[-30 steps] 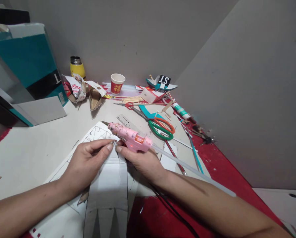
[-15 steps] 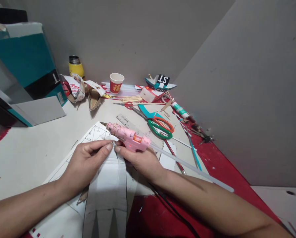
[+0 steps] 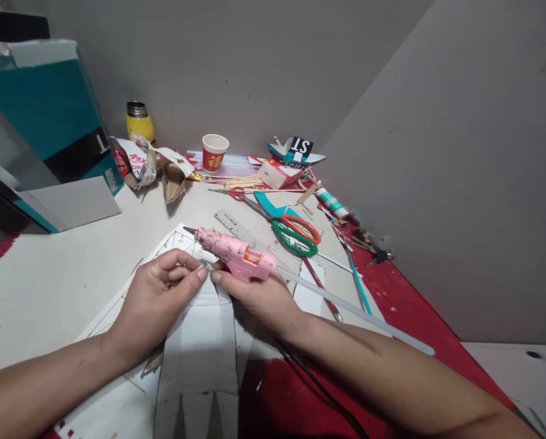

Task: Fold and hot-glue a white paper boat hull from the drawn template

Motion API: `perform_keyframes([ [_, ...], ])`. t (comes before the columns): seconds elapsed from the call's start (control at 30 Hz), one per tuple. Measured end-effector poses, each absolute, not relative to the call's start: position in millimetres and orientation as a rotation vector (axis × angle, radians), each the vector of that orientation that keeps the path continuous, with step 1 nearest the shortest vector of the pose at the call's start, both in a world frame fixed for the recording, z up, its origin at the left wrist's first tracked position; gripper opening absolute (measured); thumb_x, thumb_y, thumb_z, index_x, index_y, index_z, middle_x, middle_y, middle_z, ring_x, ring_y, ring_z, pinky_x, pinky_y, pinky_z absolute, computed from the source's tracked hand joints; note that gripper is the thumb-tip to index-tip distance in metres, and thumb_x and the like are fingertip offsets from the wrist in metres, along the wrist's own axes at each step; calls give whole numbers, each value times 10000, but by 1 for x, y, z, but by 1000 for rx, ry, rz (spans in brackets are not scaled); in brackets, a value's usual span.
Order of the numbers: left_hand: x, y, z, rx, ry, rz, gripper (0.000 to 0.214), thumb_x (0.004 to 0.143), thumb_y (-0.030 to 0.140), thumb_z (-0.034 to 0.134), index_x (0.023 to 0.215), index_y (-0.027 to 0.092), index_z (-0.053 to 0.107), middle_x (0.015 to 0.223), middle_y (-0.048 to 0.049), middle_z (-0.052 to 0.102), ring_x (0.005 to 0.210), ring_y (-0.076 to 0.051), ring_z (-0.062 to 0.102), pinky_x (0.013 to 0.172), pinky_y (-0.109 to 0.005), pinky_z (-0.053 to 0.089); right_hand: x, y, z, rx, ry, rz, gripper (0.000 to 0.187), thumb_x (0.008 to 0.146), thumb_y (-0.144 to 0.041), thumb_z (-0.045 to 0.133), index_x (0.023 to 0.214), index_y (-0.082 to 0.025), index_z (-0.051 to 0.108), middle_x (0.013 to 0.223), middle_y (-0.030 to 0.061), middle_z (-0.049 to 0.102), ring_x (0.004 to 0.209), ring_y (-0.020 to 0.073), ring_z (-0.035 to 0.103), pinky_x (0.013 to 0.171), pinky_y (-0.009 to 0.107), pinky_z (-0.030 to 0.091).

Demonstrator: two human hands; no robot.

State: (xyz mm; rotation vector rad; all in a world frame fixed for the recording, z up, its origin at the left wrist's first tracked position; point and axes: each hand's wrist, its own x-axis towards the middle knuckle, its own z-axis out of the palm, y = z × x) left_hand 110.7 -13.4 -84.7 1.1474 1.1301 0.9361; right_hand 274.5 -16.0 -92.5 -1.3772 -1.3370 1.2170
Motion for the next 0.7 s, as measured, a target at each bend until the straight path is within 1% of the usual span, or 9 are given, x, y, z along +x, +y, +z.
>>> perform_keyframes([
  [0.13,111,-14,-83,1222,1166,964,142,776,271,723,692,183,651,593,65,651,533,-56,551,493,-122,418,276,-17,-93,-1446,-1346,1227,139,753,-306,666,818,-186,687,745,-8,644,675,144,573,642,261,463],
  [0.2,110,-14,-82,1231,1166,971,128,776,251,715,674,188,670,591,63,654,532,-58,553,512,-128,438,277,-17,-92,-1468,-1346,1211,128,745,-307,665,788,-187,677,745,-7,645,678,146,578,643,259,468],
  [0.27,108,-13,-82,1260,1165,988,97,772,224,706,678,202,707,629,52,690,573,-71,589,554,-135,467,278,-17,-91,-1485,-1352,1200,123,742,-303,658,784,-189,679,763,-2,659,694,153,592,659,265,479],
  [0.37,105,-10,-83,1285,1159,997,82,778,214,694,761,238,771,767,27,763,717,-112,668,656,-159,516,279,-17,-89,-1490,-1356,1183,138,750,-300,651,826,-195,698,821,6,690,747,163,619,721,279,496],
  [0.47,104,-8,-85,1281,1171,953,113,793,246,699,859,261,788,866,12,785,809,-138,696,731,-186,538,279,-16,-91,-1469,-1349,1170,161,757,-286,649,870,-192,714,849,14,707,779,171,638,745,284,505],
  [0.57,106,-8,-87,1273,1189,917,107,786,264,720,869,253,788,860,9,786,804,-137,698,715,-178,537,279,-15,-94,-1437,-1336,1176,204,763,-287,652,928,-192,726,917,25,723,831,186,657,766,290,513],
  [0.7,107,-8,-88,1231,1197,913,133,788,280,728,907,246,775,757,29,766,689,-104,665,609,-150,504,280,-15,-92,-1406,-1364,1174,229,775,-266,646,975,-206,739,959,21,731,912,202,665,831,300,512],
])
